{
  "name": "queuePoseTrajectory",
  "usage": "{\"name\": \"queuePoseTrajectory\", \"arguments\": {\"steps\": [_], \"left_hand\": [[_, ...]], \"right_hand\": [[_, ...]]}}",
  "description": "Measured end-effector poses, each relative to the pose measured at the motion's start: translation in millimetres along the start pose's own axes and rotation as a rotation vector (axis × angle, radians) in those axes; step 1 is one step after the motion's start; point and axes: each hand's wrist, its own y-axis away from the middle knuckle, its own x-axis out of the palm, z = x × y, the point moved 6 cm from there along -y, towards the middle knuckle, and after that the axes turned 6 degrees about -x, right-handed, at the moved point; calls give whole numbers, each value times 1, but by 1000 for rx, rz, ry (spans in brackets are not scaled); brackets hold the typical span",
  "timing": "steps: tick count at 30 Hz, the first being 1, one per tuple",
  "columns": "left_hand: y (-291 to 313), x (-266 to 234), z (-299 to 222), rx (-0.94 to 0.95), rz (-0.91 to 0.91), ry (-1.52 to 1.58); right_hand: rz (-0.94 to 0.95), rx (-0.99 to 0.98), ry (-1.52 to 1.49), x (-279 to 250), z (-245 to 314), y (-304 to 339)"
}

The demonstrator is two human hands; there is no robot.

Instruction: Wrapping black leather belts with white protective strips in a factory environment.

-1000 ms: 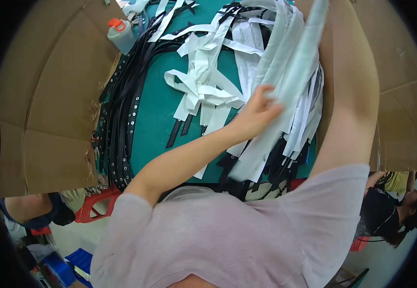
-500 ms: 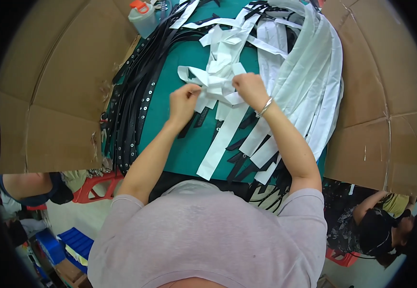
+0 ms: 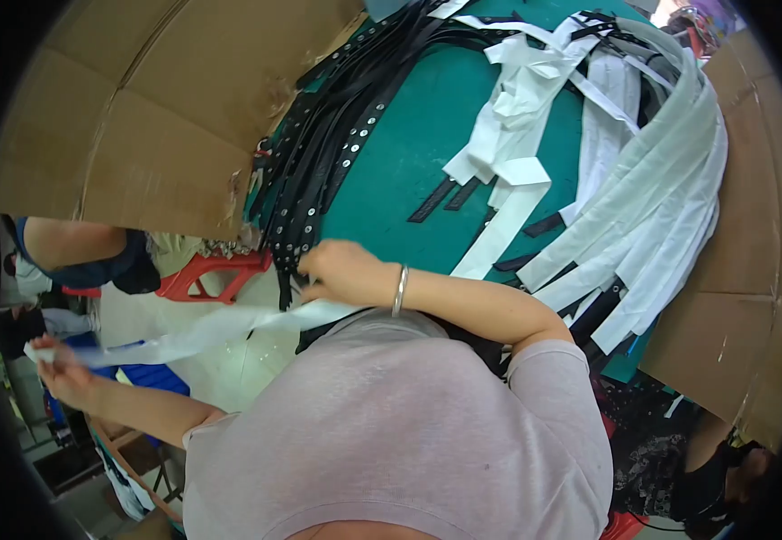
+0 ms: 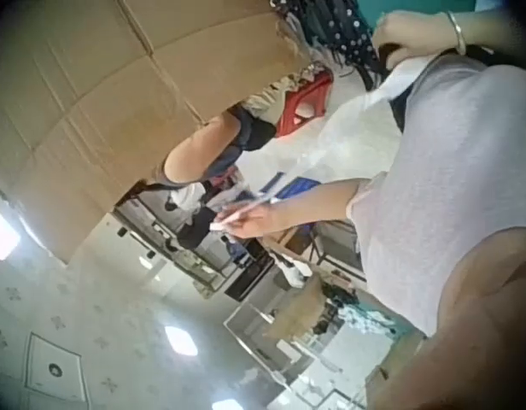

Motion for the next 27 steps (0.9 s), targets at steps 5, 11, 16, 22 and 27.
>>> {"name": "queuePoseTrajectory", "arguments": {"steps": [5, 11, 16, 22, 27], "left_hand": [[56, 84, -34, 265, -425, -970], [145, 190, 237, -574, 466, -881], [227, 249, 330, -929, 749, -499], [257, 299, 353, -1129, 854, -278], [228, 326, 335, -626, 1096, -683]], "right_hand": [[254, 487, 287, 18, -51, -14], [-231, 610, -477, -9, -67, 31], [-770, 687, -1042, -119, 4, 70], [-499, 540, -980, -125, 36, 71], [-544, 617, -766, -114, 12, 54]]}}
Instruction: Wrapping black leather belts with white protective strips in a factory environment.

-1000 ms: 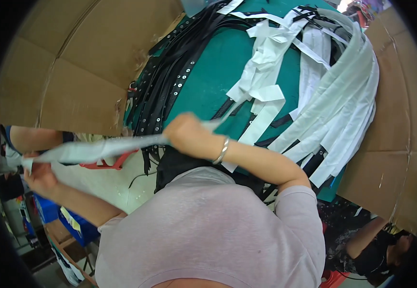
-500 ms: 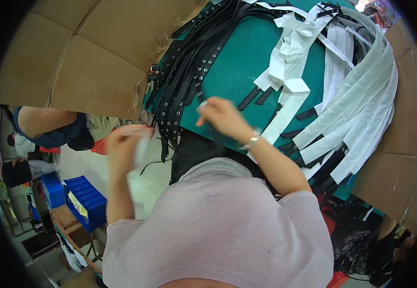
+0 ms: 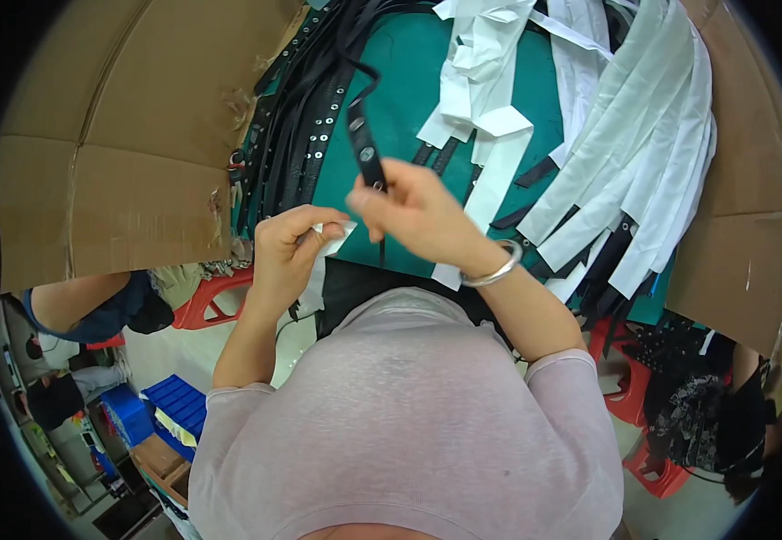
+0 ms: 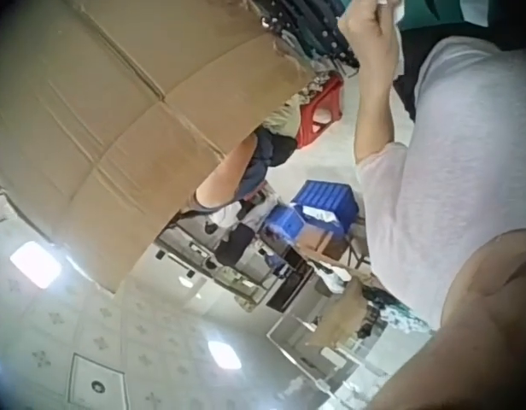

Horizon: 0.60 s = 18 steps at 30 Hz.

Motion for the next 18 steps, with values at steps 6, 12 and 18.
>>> {"name": "queuePoseTrajectory", "arguments": {"steps": [6, 12, 18], "left_hand": [[3, -28, -15, 245, -34, -412], [11, -14, 19, -130, 99, 185], [106, -34, 152, -713, 331, 64]], "right_hand": [[245, 60, 34, 31, -18, -24], [148, -46, 124, 9, -26, -29], [-95, -111, 209, -61, 3, -23]]}}
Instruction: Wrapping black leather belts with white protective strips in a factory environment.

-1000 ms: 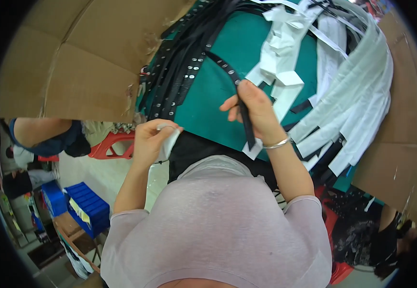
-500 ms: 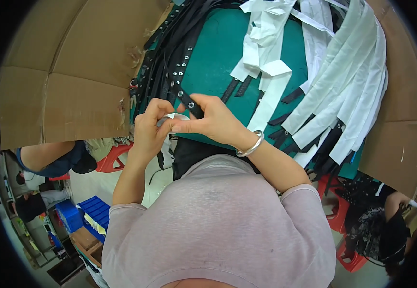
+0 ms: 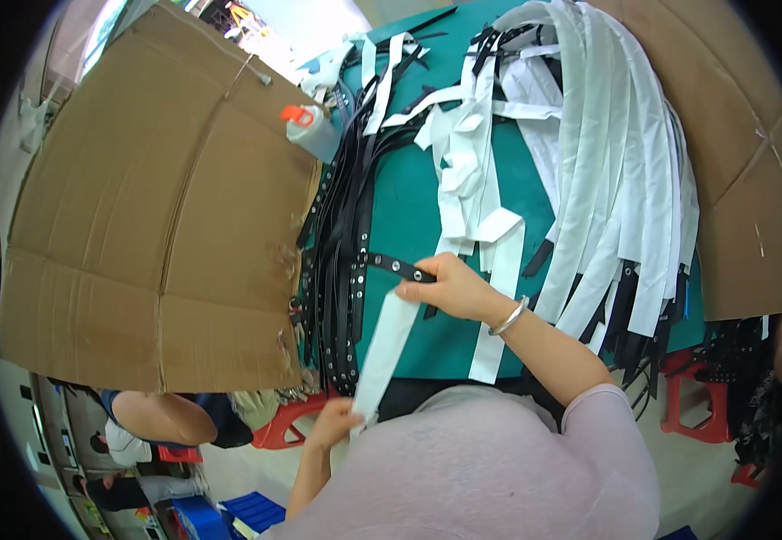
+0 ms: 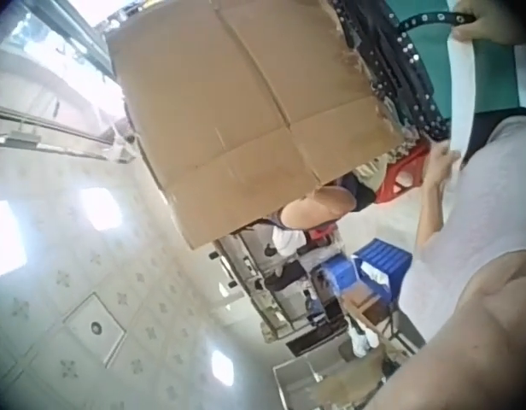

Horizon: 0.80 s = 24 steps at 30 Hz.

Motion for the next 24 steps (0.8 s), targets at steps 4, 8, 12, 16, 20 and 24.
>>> {"name": "queuePoseTrajectory", "arguments": {"steps": [4, 8, 12, 16, 20, 24], "left_hand": [[32, -8, 120, -212, 147, 14], [62, -9, 132, -312, 322, -576], [35, -37, -15, 247, -437, -156], [3, 28, -163, 672, -282, 284], [-31, 40, -184, 633, -157, 366], [-27, 39, -180, 684, -223, 383]], "right_hand": [[94, -34, 85, -2, -5, 8], [54, 10, 66, 9, -14, 9], [32, 0, 179, 29, -3, 18], [40, -48, 190, 48, -3, 19], [-78, -174, 342, 37, 2, 17], [-7, -74, 280, 43, 2, 17]]}}
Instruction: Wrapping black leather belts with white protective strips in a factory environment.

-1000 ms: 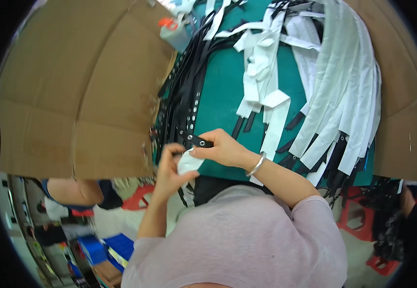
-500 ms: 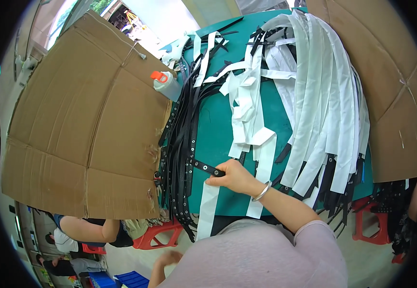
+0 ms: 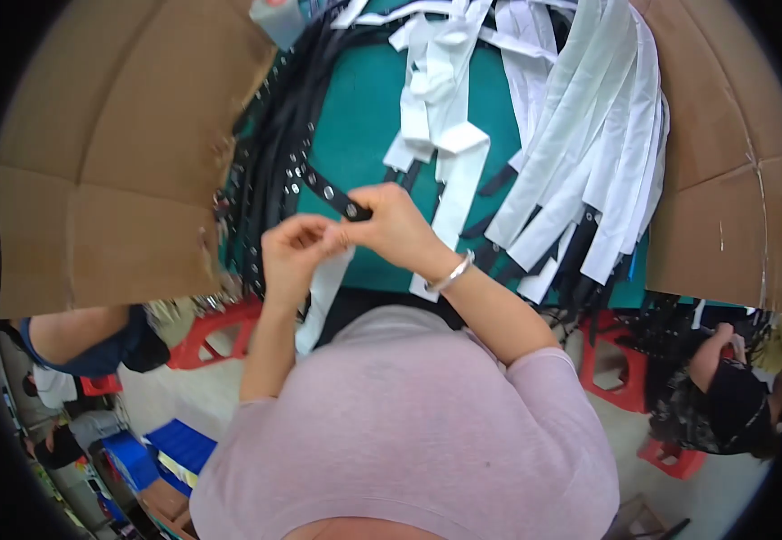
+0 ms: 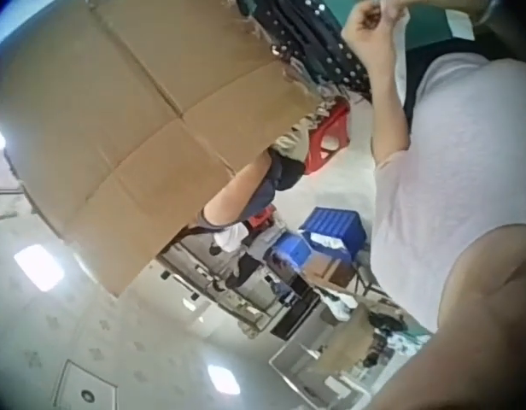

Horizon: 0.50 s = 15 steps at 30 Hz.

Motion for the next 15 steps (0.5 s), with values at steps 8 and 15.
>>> {"name": "queuePoseTrajectory", "arguments": {"steps": [8, 15], "left_hand": [[15, -10, 10, 69, -15, 146], [26, -6, -1, 138, -31, 3]], "right_hand": [[-243, -144, -967, -25, 34, -4], [-203, -312, -597, 1, 54, -7]]}}
